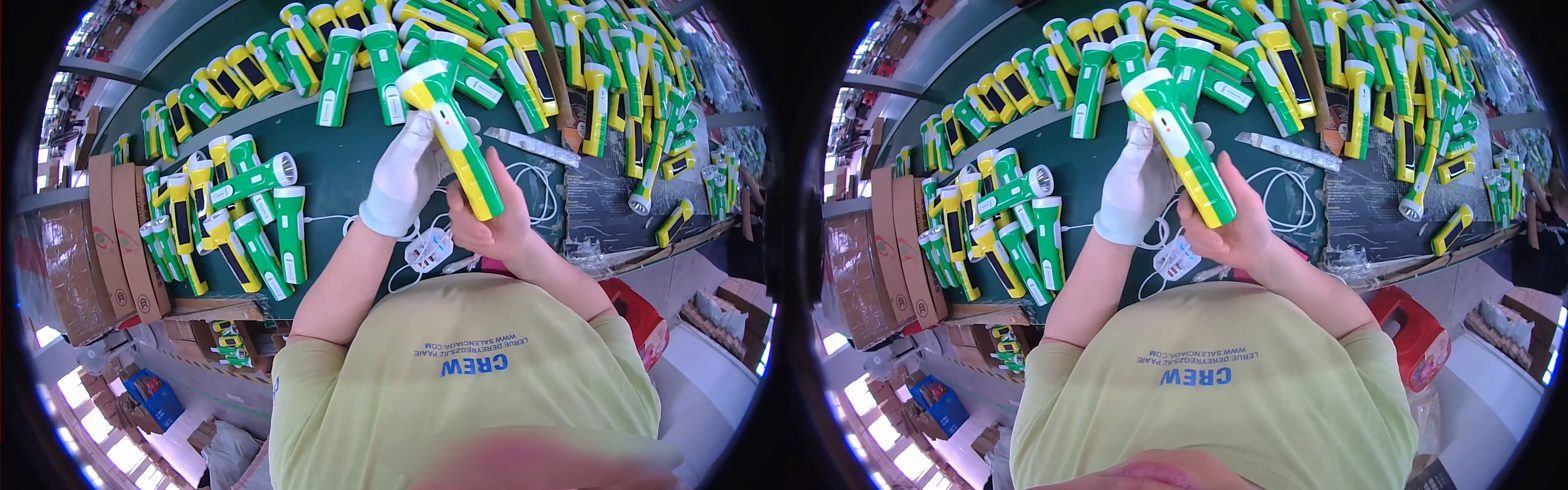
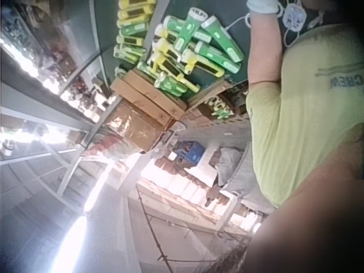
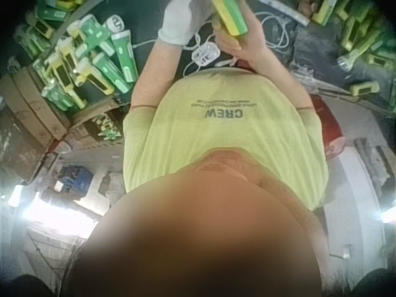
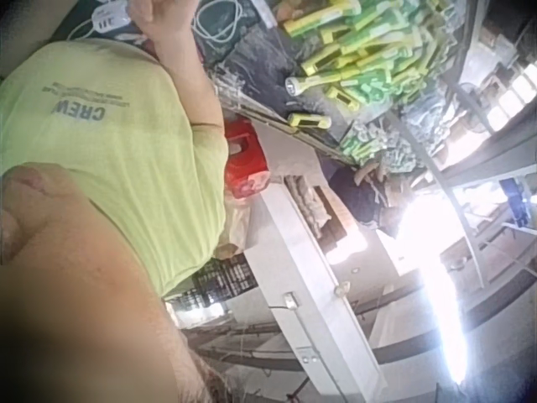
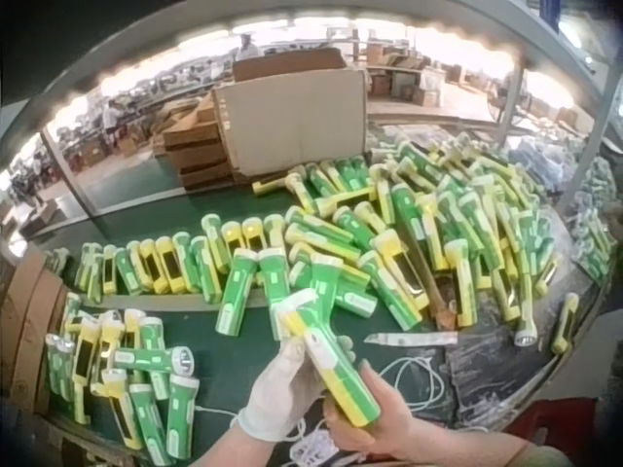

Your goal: Testing the functionality and illumination of handheld solar-powered flashlights on an assembly line.

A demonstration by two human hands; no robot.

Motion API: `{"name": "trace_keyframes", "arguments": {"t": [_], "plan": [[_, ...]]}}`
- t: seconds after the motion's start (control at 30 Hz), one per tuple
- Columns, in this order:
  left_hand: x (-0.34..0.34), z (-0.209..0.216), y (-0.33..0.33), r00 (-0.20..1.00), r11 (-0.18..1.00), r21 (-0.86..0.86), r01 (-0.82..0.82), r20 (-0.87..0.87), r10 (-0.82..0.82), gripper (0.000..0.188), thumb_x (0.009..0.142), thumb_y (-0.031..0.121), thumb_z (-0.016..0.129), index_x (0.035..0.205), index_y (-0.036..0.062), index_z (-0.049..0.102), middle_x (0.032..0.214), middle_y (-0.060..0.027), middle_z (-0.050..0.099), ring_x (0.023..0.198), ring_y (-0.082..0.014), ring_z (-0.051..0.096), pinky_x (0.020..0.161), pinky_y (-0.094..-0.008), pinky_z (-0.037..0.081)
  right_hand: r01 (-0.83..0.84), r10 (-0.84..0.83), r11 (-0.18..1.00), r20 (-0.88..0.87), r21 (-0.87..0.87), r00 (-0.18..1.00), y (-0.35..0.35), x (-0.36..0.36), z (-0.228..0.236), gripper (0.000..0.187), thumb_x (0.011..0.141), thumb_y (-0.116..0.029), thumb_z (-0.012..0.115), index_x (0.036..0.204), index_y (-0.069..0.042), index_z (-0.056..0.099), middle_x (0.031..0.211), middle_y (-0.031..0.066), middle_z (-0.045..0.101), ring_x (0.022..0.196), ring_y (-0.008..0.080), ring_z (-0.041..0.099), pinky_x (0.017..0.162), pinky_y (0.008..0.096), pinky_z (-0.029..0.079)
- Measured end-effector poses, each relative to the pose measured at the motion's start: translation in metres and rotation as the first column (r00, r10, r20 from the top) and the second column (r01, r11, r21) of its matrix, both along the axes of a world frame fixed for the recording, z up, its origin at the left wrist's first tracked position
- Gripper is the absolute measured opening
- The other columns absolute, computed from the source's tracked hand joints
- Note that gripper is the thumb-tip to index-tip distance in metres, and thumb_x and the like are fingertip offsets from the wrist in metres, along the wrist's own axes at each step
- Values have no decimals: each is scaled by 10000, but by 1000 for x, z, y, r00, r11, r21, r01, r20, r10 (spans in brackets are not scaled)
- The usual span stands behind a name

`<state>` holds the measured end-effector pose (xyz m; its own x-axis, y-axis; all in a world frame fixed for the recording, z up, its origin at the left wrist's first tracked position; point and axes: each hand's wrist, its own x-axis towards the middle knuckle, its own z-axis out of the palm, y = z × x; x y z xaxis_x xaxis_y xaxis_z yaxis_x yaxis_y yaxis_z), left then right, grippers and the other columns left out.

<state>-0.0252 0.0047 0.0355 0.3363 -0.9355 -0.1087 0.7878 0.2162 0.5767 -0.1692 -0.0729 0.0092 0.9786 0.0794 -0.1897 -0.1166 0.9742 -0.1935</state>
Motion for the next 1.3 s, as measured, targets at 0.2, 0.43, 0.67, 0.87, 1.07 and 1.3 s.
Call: {"name": "trace_keyframes", "arguments": {"t": [0.2, 0.43, 0.67, 0.87, 1.07, 1.3], "plan": [[-3, 3, -10, 981, 993, 114, 13, 193, -35, 513, 998, 365, 517, 1359, 15, 412, 1180, -152, 610, 1103, -259, 599, 993, -397, 471, 26, -33, 997, -81, -78, 996, -3, -4, -8, 778, 983, -672, 224, 919, -8, 625, 581, 91, 547, 395, 148, 416, 389, 257, 300], [-8, 6, -11, 939, 978, 202, 41, 328, -107, 483, 1002, 345, 510, 1352, 22, 429, 1192, -126, 597, 1071, -229, 595, 928, -375, 489, 5, -218, 626, -169, -780, 961, -12, -18, 15, 544, 887, -437, 654, 1200, 4, 596, 788, 58, 643, 636, 84, 569, 526, 214, 410], [-6, 21, 13, 831, 977, 206, -61, 553, -65, 599, 961, 340, 562, 1397, -37, 401, 1217, -149, 607, 1061, -212, 618, 910, -315, 477, 597, -881, 102, 205, -796, 425, -165, -85, 73, 299, 912, -304, 622, 1034, -32, 616, 743, 23, 598, 579, 82, 509, 464, 200, 334], [-6, 27, 12, 782, 953, 295, -76, 610, -126, 612, 922, 428, 615, 1313, -19, 470, 1109, -121, 624, 980, -195, 617, 858, -313, 475, -535, -891, -338, 80, -774, 446, -286, -149, 65, 751, 767, -615, 688, 1173, 14, 632, 1135, 234, 660, 1081, 354, 627, 936, 432, 460], [-4, 60, 8, 697, 980, 193, -57, 710, -99, 288, 938, 152, 603, 1181, -1, 581, 1017, -94, 660, 925, -169, 626, 849, -302, 486, -845, -838, -490, 383, -214, 388, -336, -156, 89, 894, 833, -653, 606, 1437, -22, 417, 1420, 200, 486, 1302, 355, 484, 1048, 454, 413], [28, 161, 23, 17, 816, -541, -205, 832, 555, 403, 787, 100, 699, 1149, -45, 595, 1112, -170, 615, 912, -242, 627, 811, -297, 502, 429, -301, -352, 535, -831, 789, -152, -125, 171, 335, 1017, -207, 454, 1110, 53, 643, 975, 136, 696, 910, 191, 654, 755, 297, 489]]}}
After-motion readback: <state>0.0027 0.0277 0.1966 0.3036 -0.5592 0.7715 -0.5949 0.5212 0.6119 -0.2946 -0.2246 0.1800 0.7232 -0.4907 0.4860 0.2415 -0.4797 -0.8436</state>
